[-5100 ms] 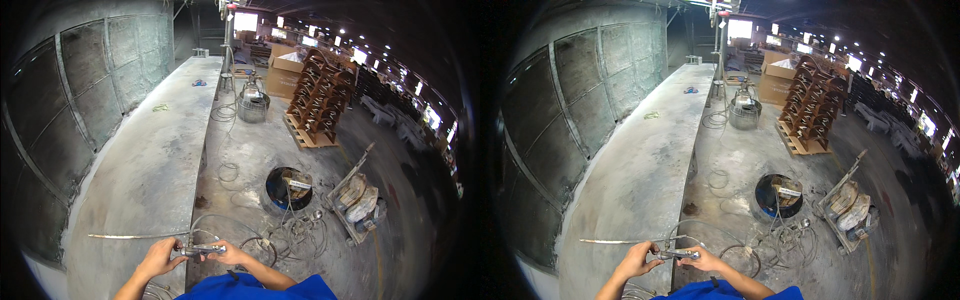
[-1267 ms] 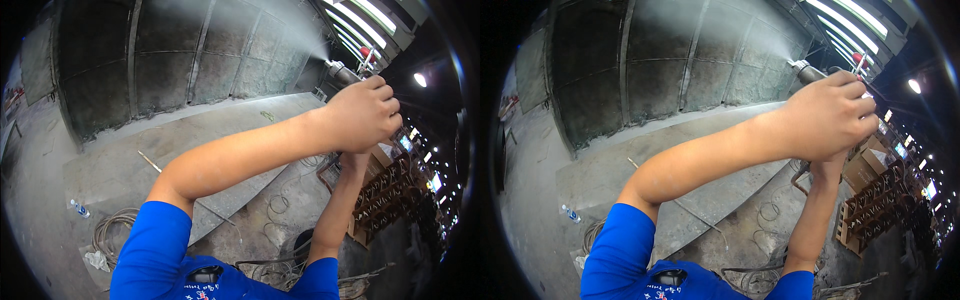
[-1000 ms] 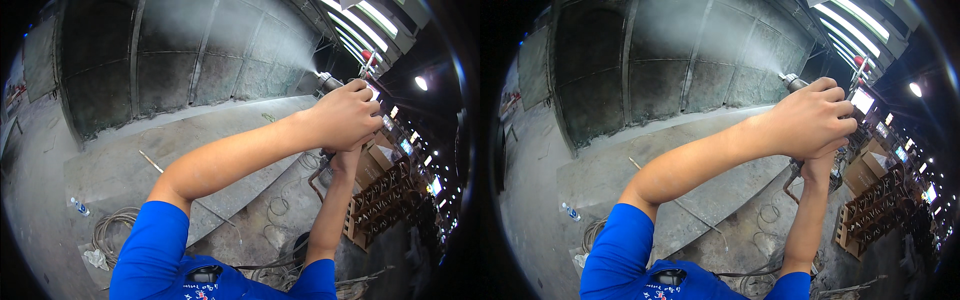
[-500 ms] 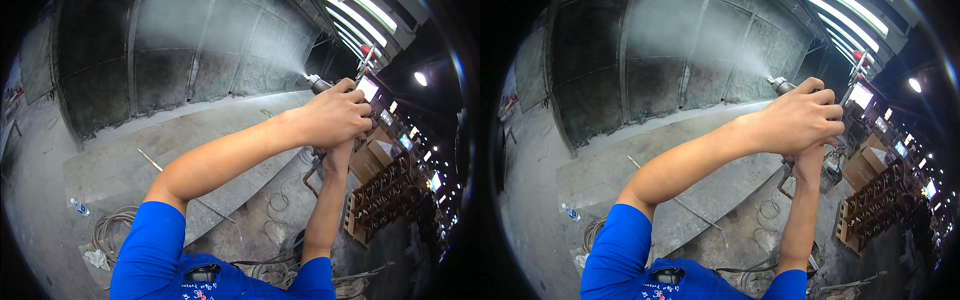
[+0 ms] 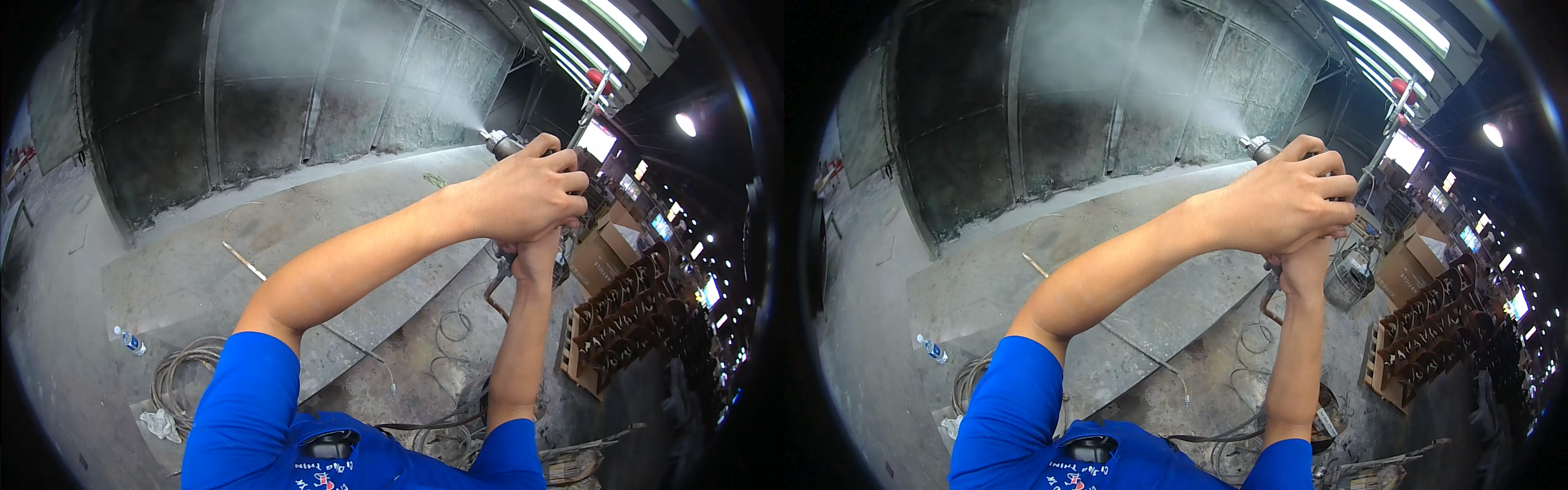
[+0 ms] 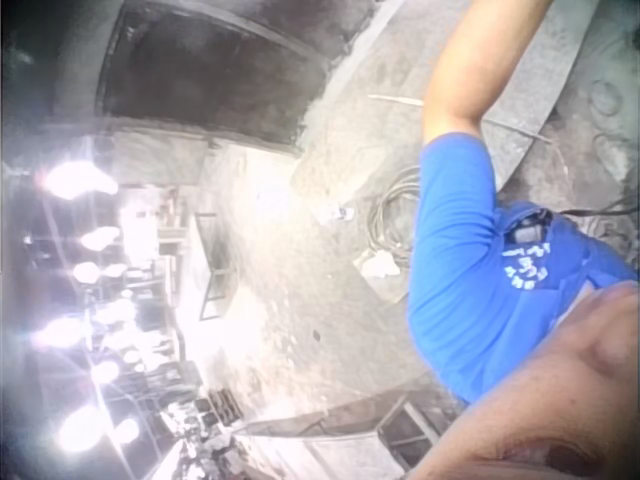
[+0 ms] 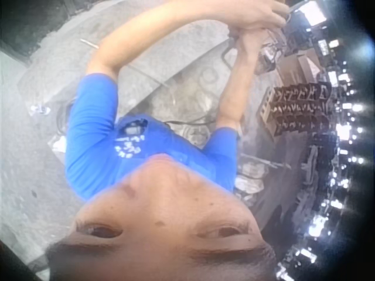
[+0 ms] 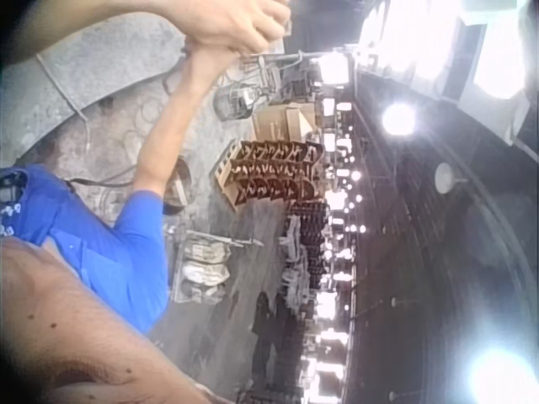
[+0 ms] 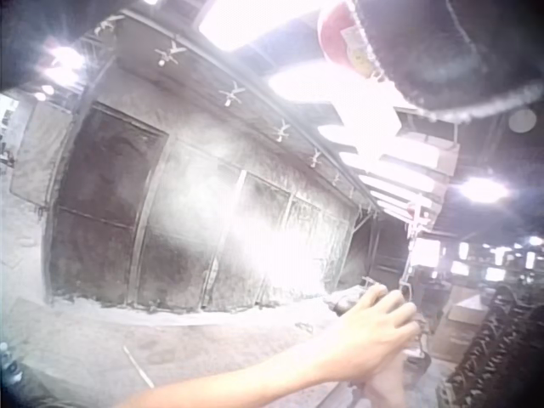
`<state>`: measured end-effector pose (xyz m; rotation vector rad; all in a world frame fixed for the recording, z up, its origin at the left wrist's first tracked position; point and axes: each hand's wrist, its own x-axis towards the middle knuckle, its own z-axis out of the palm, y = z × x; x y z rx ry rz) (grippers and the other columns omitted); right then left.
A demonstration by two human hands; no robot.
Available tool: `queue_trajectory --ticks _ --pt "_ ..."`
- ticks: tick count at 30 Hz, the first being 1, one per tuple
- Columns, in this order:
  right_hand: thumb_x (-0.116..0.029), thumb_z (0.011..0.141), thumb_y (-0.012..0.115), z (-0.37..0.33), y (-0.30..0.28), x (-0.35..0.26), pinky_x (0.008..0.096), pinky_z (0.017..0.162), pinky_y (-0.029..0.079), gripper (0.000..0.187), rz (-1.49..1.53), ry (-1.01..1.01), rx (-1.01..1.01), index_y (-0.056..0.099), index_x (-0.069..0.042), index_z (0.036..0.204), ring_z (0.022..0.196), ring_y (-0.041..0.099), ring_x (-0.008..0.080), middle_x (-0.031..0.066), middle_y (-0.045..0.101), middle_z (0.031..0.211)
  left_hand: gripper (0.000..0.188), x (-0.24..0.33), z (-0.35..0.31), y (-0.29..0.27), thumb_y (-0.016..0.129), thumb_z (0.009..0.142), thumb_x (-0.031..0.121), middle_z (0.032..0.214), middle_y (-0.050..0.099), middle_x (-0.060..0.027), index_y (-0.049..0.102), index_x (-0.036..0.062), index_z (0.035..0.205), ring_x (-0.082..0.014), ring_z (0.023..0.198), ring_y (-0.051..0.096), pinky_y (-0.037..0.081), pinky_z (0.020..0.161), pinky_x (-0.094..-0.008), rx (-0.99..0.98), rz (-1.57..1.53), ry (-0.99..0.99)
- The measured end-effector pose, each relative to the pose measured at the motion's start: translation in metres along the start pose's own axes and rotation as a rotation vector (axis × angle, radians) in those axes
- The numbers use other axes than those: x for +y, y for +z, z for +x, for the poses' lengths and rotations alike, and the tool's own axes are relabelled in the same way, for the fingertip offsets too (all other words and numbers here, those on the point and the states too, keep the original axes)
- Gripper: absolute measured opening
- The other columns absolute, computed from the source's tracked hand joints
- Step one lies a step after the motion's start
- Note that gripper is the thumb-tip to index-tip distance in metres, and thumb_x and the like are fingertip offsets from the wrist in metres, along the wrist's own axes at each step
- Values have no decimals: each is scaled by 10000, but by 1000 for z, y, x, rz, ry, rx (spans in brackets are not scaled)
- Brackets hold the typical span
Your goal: The person adjusts a spray gun connected to a hose, tests the spray output, and repeatedly disassembles and reassembles the nozzle over a bucket. The person uses a small tool to tighten or loosen parts of the spray gun.
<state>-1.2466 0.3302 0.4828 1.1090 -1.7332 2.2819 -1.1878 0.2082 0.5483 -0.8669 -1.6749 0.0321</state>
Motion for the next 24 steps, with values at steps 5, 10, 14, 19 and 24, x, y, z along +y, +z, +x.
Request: queue_trajectory --ticks 5,10,14,19,24 --pt "-281 1134 542 0 -1 15 255 444 372 207 9 18 -54 548 -170 1309 560 558 102 8 609 900 234 -7 -11 -4 756 940 331 1098 696 -45 754 116 1030 -256 1137 618 393 1135 -461 -89 -78 -22" --pt "-254 1134 539 -1 1 21 265 436 373 166 59 25 -59 545 -157 1268 539 561 112 18 601 868 240 -7 -20 3 755 941 326 1065 688 -40 747 100 1022 -258 1117 617 390 1129 -455 48 -175 -50" --pt "-238 1133 540 -6 9 18 267 430 373 163 57 48 -18 528 -135 1259 525 562 118 27 596 858 234 -6 -23 5 777 926 308 1047 684 -36 735 93 1008 -257 1095 618 389 1127 -443 1 -87 -44" --pt "-223 1130 549 -11 15 21 266 427 377 200 -36 27 -20 499 -138 1304 540 568 114 31 597 890 216 -8 -31 -1 772 932 309 1016 681 -28 734 99 959 -242 1077 617 392 1113 -450 -71 -195 -74" --pt "-213 1122 563 -17 18 26 264 426 372 229 -9 11 -40 483 -149 1327 559 563 105 31 590 944 194 -4 -39 5 765 942 297 994 670 -23 738 105 957 -242 1075 616 399 1094 -449 77 -224 -43"
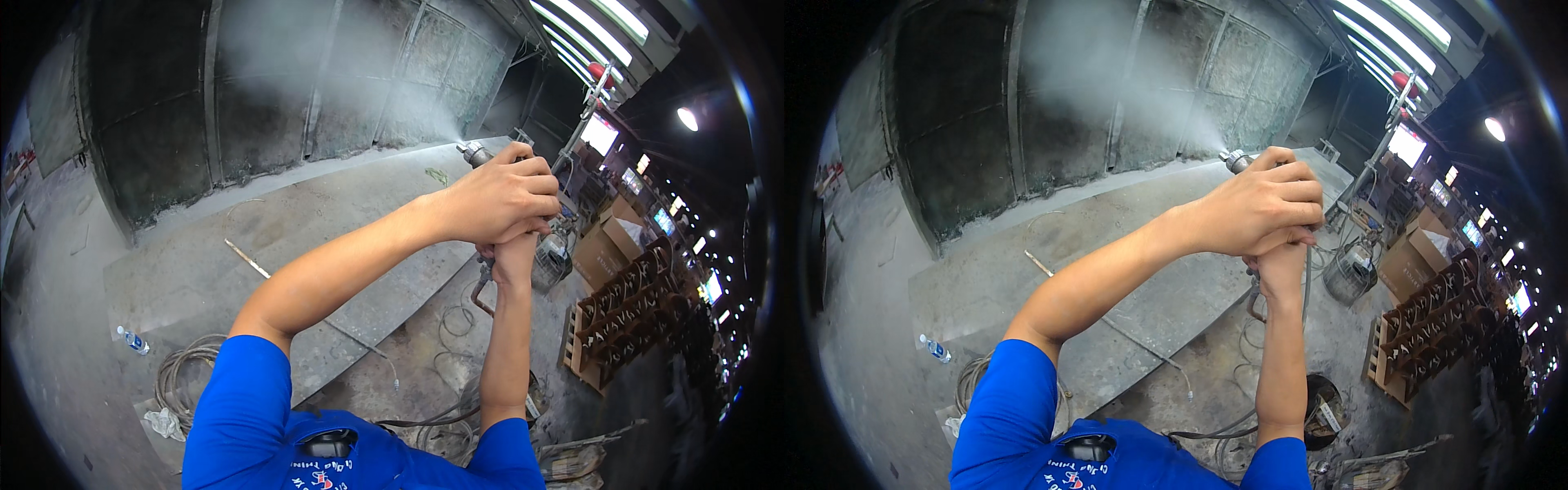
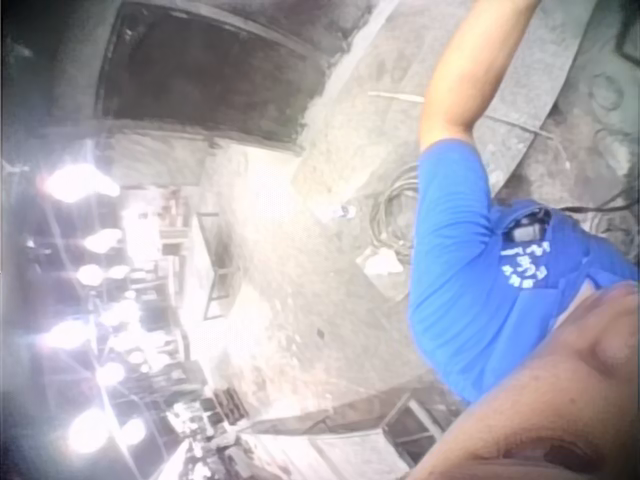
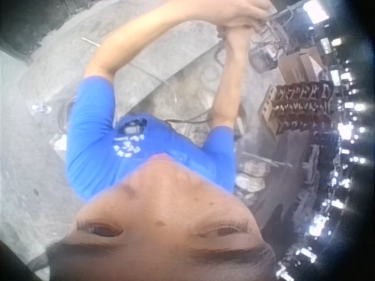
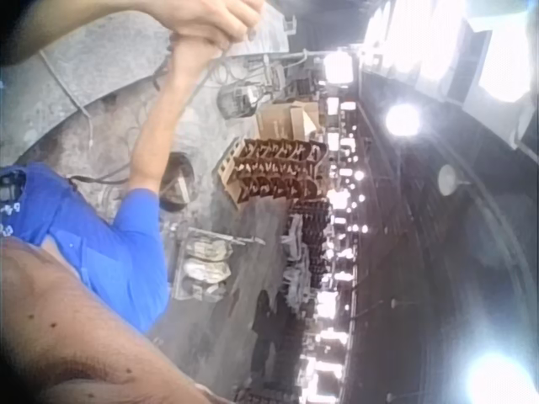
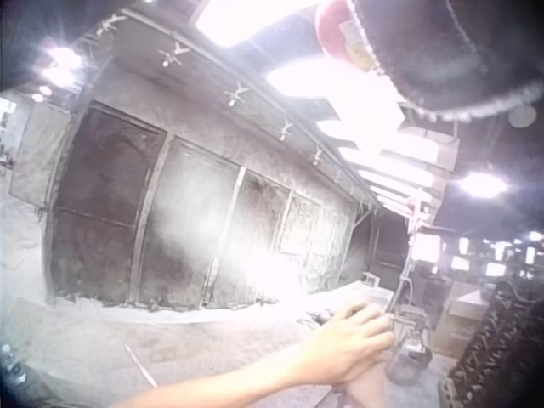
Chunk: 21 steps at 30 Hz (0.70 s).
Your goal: The person adjusts a spray gun connected to a hose, tests the spray output, and repeatedly disassembles and reassembles the nozzle over a bucket. The person uses a small tool to tighten or loosen parts of the spray gun.
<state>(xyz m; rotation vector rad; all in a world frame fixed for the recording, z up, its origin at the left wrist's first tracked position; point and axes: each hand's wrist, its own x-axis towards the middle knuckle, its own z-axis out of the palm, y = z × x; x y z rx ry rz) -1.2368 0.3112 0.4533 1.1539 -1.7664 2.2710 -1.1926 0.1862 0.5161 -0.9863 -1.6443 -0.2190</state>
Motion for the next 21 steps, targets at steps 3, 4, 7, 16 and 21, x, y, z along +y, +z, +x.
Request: queue_trajectory --ticks 3,4,7,16,21 --pt "-214 1113 572 -1 0 5 261 424 368 239 39 24 -24 480 -144 1323 556 558 102 28 582 951 184 -1 -5 2 781 917 272 1005 668 -17 732 104 975 -239 1079 615 395 1097 -448 -82 72 -8" --pt "-217 1111 575 -2 0 8 261 423 368 238 30 16 -16 479 -146 1317 554 556 102 27 580 942 179 -1 -7 1 783 913 268 1001 669 -17 733 103 964 -237 1079 614 394 1095 -445 -99 48 -18" --pt "-222 1104 586 -4 -1 19 260 420 365 237 17 18 -2 478 -145 1300 546 552 102 23 573 915 163 -1 -15 -4 784 914 254 987 671 -18 735 99 936 -232 1074 614 397 1085 -436 -140 -16 -57" --pt "-137 1050 629 -15 5 43 248 412 343 227 31 -6 -46 507 -115 1240 535 533 81 18 582 877 135 2 -28 -17 754 953 225 1021 687 -35 743 92 978 -229 1049 642 435 1045 -416 -253 -66 -104" --pt "-68 962 730 -14 -1 72 312 568 478 352 -241 -43 -47 567 -78 1274 730 631 141 64 647 1046 147 13 -39 -35 757 939 220 1051 665 -41 720 87 992 -217 1065 632 433 1024 -412 -406 -38 -100"
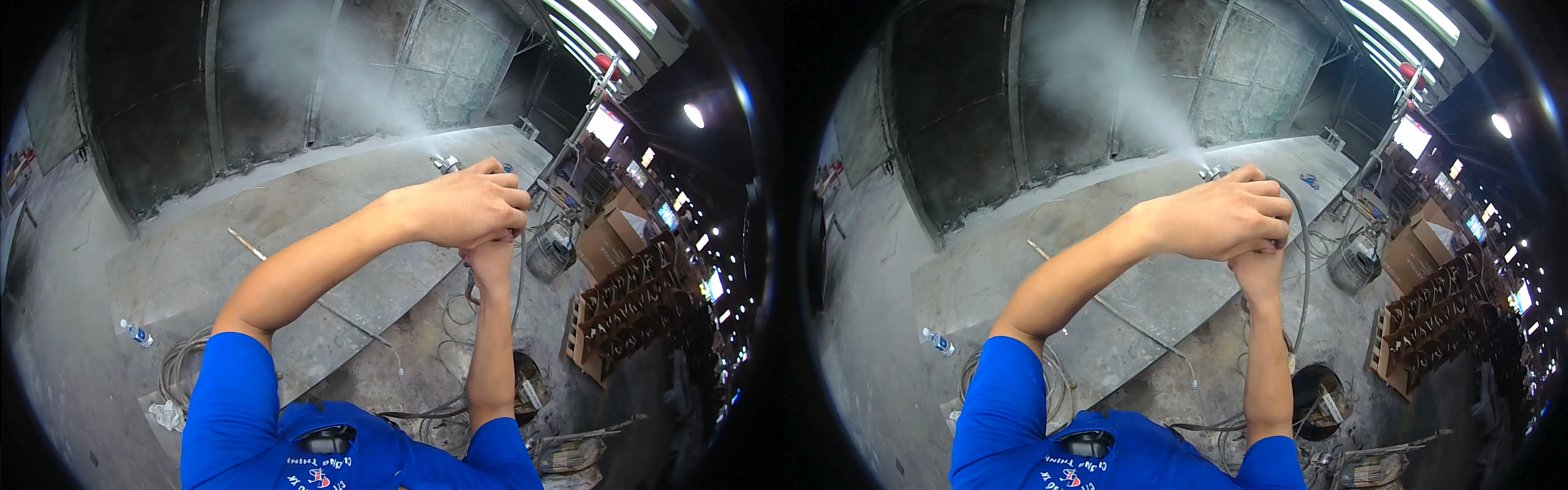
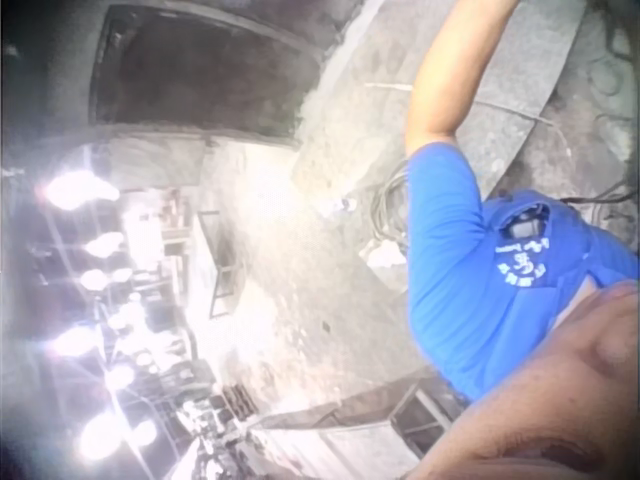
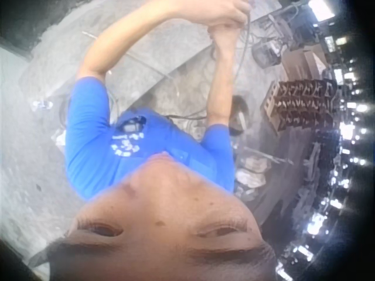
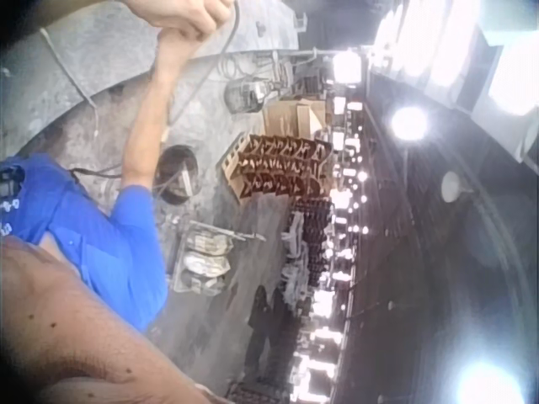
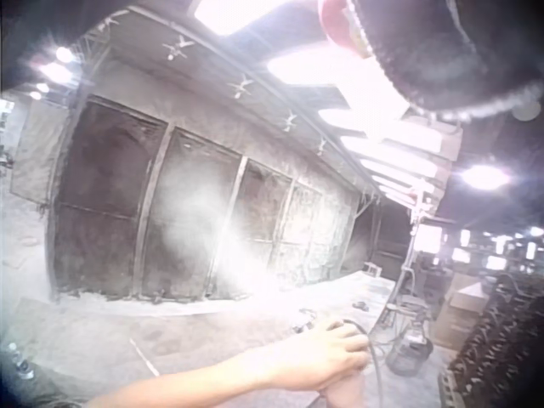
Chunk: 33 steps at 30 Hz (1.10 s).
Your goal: The person adjusts a spray gun connected to a hose, tests the spray output, and repeatedly disassembles and reassembles the nozzle over a bucket. The person uses a small tool to tighten or loosen parts of the spray gun.
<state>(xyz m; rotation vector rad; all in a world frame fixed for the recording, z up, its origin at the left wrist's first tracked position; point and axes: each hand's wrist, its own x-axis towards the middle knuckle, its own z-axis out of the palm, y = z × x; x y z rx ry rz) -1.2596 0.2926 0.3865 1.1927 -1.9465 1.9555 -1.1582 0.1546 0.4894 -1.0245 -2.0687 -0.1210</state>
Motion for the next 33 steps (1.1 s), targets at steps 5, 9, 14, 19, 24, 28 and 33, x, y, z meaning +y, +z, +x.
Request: queue_trajectory --ticks 5,9,14,19,24,28,33 --pt "-64 904 799 -7 13 16 410 996 528 453 -109 -313 19 606 -37 1313 1205 625 254 109 630 1310 196 10 -17 -13 770 897 213 1003 600 -48 677 70 993 -227 1003 606 436 973 -407 -55 -48 -74" --pt "-39 907 771 -22 31 9 368 941 523 297 -156 -432 -28 644 -18 1175 1124 630 206 97 666 1195 206 24 -41 -15 777 881 204 983 589 -48 665 63 982 -227 978 598 436 921 -394 9 9 -53" --pt "-23 866 791 -42 65 11 342 855 534 235 28 -266 -43 668 -7 1065 1032 645 161 69 697 1073 234 35 -73 -17 787 864 213 970 593 -47 668 64 1000 -236 979 597 449 949 -410 -84 -35 -197" --pt "-3 834 798 -58 83 26 335 849 525 248 -80 -348 -103 669 -6 1046 1045 630 138 65 700 1086 234 42 -103 -17 797 849 182 972 592 -38 675 76 1019 -228 988 598 437 920 -407 -14 -53 -203" --pt "-3 820 798 -73 107 37 324 820 528 236 151 -186 -101 679 -8 1023 1013 640 139 58 710 1046 291 44 -125 -16 815 829 192 996 597 -34 673 81 1057 -224 1015 596 430 943 -416 -149 -42 -277" --pt "-9 816 801 -78 115 39 321 792 531 220 145 -175 -93 686 -4 1003 978 649 136 46 714 1000 268 47 -135 -12 797 846 187 977 588 -34 675 87 1063 -221 1000 589 423 945 -420 -63 -50 -271" --pt "-34 826 811 -83 122 40 324 790 534 209 106 -172 -113 686 -11 991 975 657 140 50 716 996 276 45 -145 -12 798 845 190 968 582 -32 674 89 1070 -225 985 580 415 942 -415 -114 -81 -260"
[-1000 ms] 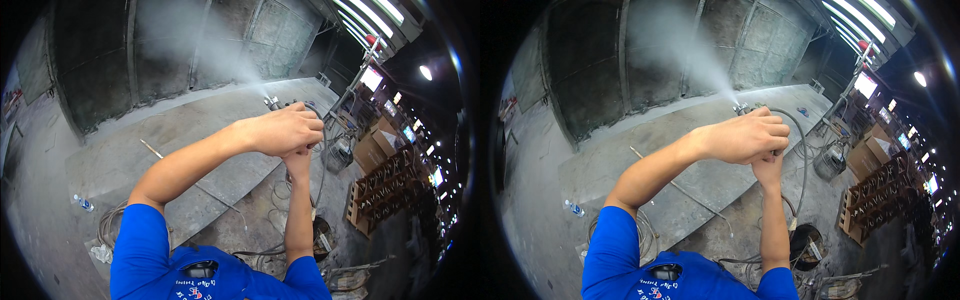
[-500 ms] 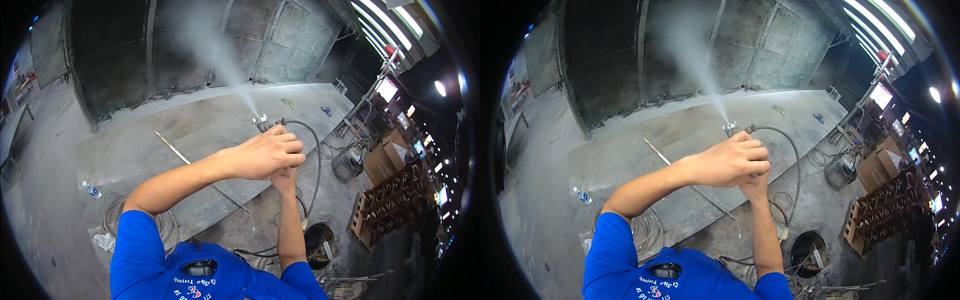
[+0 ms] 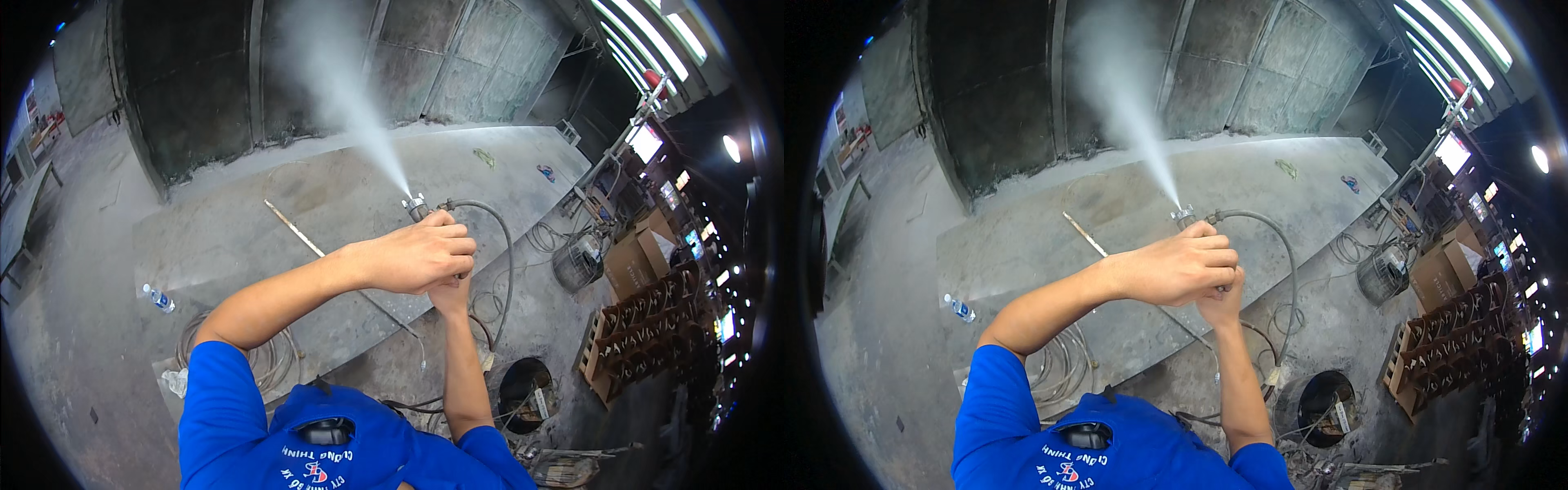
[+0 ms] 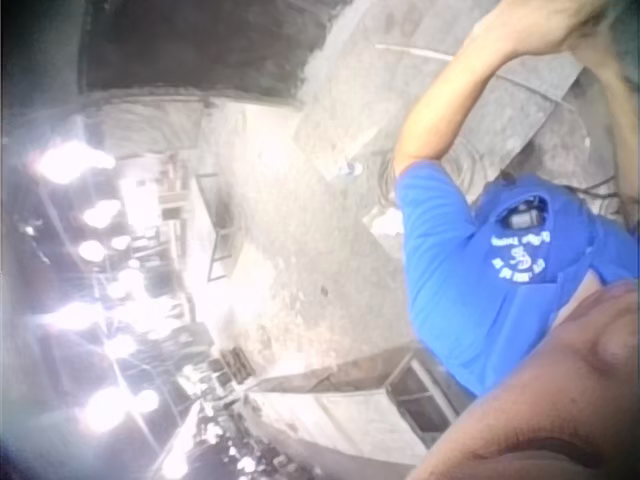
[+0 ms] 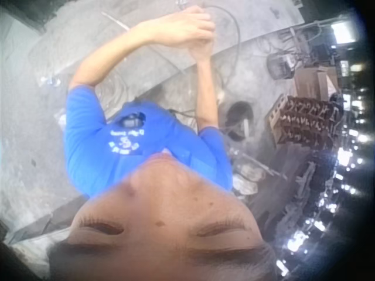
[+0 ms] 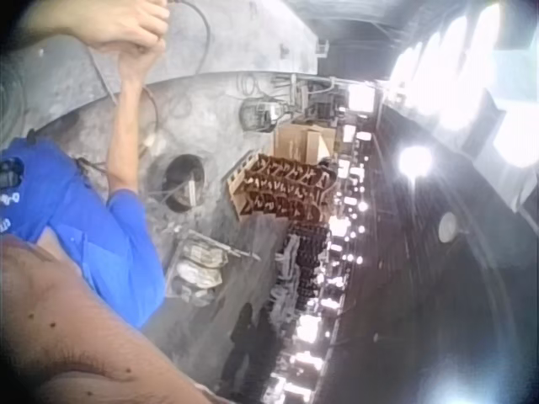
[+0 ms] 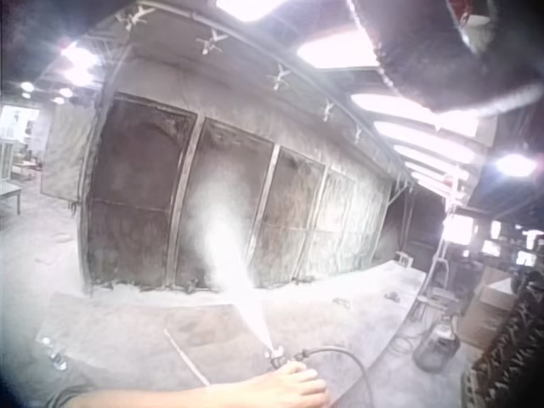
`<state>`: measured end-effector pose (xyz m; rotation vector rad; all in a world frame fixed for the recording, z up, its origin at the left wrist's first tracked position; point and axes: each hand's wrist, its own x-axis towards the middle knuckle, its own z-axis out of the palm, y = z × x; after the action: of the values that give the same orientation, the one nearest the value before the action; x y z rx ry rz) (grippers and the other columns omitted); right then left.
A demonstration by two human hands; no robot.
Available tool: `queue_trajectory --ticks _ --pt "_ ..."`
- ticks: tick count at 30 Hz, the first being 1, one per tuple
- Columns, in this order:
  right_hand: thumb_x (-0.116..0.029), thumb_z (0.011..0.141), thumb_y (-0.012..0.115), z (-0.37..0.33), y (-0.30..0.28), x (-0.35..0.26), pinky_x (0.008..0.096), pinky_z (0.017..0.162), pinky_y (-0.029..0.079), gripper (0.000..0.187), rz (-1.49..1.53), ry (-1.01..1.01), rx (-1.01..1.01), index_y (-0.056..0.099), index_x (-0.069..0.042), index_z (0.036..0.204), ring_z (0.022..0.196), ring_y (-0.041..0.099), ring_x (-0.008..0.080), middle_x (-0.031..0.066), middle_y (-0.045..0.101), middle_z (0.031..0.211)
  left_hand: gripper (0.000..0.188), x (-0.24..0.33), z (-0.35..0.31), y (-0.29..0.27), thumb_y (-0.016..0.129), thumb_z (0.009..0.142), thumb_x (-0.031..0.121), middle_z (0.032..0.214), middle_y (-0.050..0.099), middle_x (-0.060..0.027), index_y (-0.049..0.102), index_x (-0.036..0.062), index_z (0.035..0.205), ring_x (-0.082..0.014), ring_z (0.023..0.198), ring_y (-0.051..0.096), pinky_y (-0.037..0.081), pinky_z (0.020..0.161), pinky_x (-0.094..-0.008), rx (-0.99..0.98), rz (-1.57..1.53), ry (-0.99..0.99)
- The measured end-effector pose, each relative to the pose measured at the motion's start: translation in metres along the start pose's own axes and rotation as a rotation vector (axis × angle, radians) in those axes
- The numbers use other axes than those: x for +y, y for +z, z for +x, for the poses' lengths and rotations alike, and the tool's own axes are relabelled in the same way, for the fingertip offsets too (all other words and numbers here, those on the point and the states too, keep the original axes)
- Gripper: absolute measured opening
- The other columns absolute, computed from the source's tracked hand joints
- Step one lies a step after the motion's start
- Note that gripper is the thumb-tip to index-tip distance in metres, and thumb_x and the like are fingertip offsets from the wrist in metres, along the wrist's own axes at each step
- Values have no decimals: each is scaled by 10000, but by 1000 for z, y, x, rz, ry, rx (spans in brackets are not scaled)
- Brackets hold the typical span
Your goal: The person adjusts a spray gun connected to a hose, tests the spray output, and repeatedly disassembles and reassembles the nozzle over a bucket. The person uses a small tool to tighten or loosen parts of the spray gun.
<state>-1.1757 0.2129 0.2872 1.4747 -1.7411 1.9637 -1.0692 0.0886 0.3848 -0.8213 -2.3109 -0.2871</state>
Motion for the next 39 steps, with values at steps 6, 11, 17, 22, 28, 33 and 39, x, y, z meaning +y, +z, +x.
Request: queue_trajectory --ticks 6,11,17,22,28,33,39 --pt "-55 836 824 -6 7 5 337 779 544 197 -65 -40 24 698 -23 985 959 674 151 52 724 988 271 1 -6 2 791 855 189 955 577 -41 675 78 1073 -228 993 583 411 967 -419 -3 -31 -25" --pt "-57 852 818 -8 10 6 347 792 552 192 -78 12 19 707 -10 1002 970 689 167 59 729 995 298 2 -9 6 795 853 190 967 595 -47 684 66 1101 -231 1003 589 413 978 -424 -47 -9 -50" --pt "-62 880 805 -8 13 2 356 861 559 218 -124 -41 43 703 9 1060 1037 697 196 77 734 1070 255 0 -12 7 779 867 192 965 592 -53 665 74 1063 -227 997 589 414 964 -426 -26 -18 -14" --pt "-64 910 786 -10 12 5 359 905 555 268 -190 -19 -11 698 6 1153 1101 691 211 97 730 1158 241 0 -12 9 752 883 195 991 594 -57 660 59 1060 -234 1000 593 415 956 -429 -56 18 -21" --pt "-53 921 769 -8 11 9 360 907 558 284 -95 -122 8 703 14 1188 1110 695 213 106 737 1169 205 -5 -14 7 742 893 194 969 568 -62 615 73 1000 -242 985 589 406 949 -424 -22 4 41" --pt "-55 913 775 -8 13 7 365 925 562 295 -207 -37 -26 704 17 1190 1114 703 217 114 746 1193 199 -3 -15 10 730 877 167 969 572 -64 624 57 1004 -244 991 592 409 971 -426 -19 3 13" --pt "-48 899 779 -8 15 4 369 931 562 320 -154 -58 -22 712 23 1204 1111 704 220 118 750 1198 184 -6 -17 10 740 872 150 938 562 -65 600 63 955 -247 970 590 417 969 -433 29 -43 33"
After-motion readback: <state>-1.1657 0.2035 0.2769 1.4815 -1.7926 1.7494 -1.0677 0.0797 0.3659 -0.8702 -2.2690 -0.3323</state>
